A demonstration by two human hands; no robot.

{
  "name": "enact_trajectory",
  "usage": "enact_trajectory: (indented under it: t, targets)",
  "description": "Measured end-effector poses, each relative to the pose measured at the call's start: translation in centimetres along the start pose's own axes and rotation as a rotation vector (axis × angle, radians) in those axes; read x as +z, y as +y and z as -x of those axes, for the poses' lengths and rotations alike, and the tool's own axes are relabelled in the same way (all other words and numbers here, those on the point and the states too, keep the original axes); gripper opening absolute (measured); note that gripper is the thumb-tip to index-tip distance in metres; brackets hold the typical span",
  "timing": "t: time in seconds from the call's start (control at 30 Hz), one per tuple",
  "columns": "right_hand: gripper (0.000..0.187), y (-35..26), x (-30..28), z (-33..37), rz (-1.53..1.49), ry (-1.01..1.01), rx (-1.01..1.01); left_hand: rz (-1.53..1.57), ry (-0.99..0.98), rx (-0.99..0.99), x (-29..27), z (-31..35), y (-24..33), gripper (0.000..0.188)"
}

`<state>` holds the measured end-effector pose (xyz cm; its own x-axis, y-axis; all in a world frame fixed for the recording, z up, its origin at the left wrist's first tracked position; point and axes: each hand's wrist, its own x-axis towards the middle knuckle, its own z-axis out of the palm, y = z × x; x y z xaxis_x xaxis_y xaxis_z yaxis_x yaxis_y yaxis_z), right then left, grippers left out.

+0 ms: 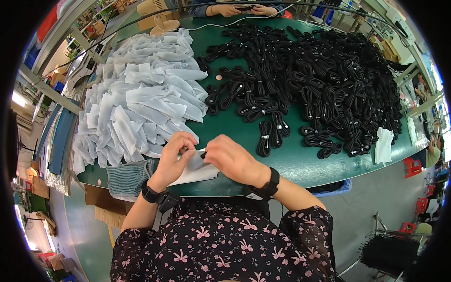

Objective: The person packages cables by hand, picking up a cable from a pile, sliding it into a plastic sleeve, and placing the sleeved cable onto a separate stack.

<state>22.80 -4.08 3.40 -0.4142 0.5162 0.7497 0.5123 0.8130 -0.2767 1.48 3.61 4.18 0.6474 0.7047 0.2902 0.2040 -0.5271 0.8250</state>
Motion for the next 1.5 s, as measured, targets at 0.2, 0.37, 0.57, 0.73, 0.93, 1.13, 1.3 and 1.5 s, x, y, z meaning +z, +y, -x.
enact_trajectory:
  t: [0.2, 0.37, 0.57, 0.73, 0.93, 1.13, 1.3, 1.5]
  targets:
    - [0.030, -0.6, 0.8, -1.8, -0.042, 0.227, 0.315, 0.182, 0.075, 0.040, -1.4, -1.8, -0.4, 0.006]
    - [0.029, 1.2, -2.8, 1.8, 0.351, 0.087, 0.707, 0.260, 0.483, -0.183, -10.6, -3.9, -0.3, 0.020]
    - [0.028, 0.2, -3.3, 7.0, 0.637, -0.269, 0.935, -0.217, 0.270, -0.083, -5.2, -0.4, 0.7, 0.021]
    - [0.026, 0.3, -2.0, 7.9, 0.542, -0.142, 0.850, -0.300, -0.002, 0.101, 3.8, 3.6, -1.9, 0.020]
    - [0.029, -1.8, -0.6, 7.0, -0.139, -0.025, 0.888, -0.417, 0.031, 0.095, 5.6, 4.1, -2.9, 0.013]
    - [0.024, -2.8, -0.5, 5.8, -0.438, -0.162, 1.090, -0.033, 0.056, -0.231, 5.1, 4.6, -3.3, 0.009]
    - [0.022, -2.2, -0.1, 6.4, -0.313, -0.240, 0.852, 0.106, 0.064, -0.327, 4.8, 4.7, -3.4, 0.008]
    - [0.022, -2.5, -0.3, 5.3, -0.245, -0.329, 0.823, -0.041, 0.072, 0.041, 4.4, 4.3, -1.9, 0.008]
